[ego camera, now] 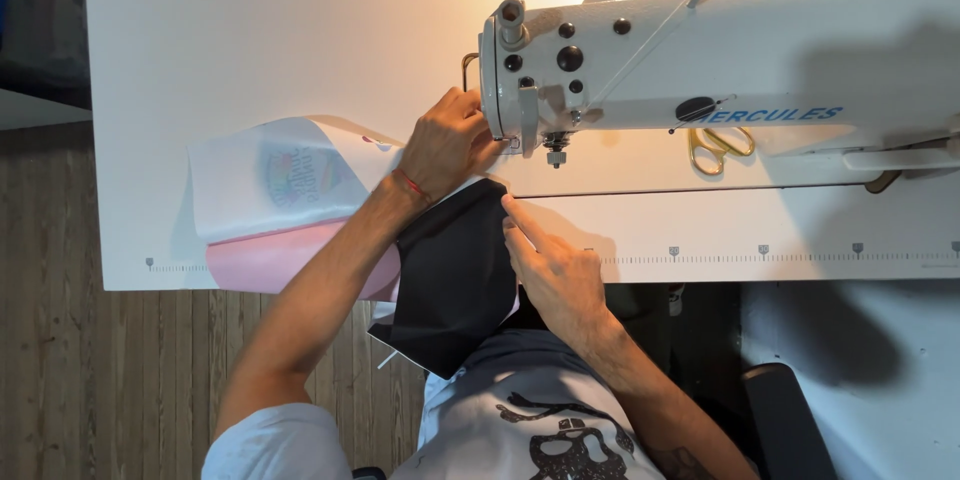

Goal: Sewing and cutting material components using an industrial sewing machine and scissors to assemble a product.

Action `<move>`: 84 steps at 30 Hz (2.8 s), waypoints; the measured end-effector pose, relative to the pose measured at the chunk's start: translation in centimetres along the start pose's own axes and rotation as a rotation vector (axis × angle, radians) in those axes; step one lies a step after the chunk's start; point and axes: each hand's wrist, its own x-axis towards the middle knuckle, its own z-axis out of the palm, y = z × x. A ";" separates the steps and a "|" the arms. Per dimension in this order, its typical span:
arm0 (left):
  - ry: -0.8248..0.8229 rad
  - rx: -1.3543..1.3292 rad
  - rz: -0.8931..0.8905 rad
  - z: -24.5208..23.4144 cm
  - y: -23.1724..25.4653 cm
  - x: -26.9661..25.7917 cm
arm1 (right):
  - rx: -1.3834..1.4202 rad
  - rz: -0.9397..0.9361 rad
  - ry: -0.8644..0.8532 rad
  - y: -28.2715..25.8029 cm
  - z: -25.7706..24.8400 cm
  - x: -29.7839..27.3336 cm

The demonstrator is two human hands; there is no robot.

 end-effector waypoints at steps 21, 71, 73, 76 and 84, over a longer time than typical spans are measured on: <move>0.087 0.576 0.130 -1.1 -5.9 2.9 | 0.007 0.018 -0.004 -0.3 -0.5 -0.1; -0.025 0.250 0.437 2.5 -2.9 -2.3 | 0.042 0.070 0.187 5.2 2.9 1.3; -0.038 0.251 0.423 3.0 -3.3 -2.5 | 0.046 0.072 0.172 5.3 2.9 1.4; -0.055 0.262 0.397 3.5 -3.6 -2.6 | 0.040 0.075 0.155 5.3 2.5 1.7; -0.083 0.267 0.341 2.2 -3.2 -1.8 | 0.002 0.065 0.105 5.2 2.7 2.0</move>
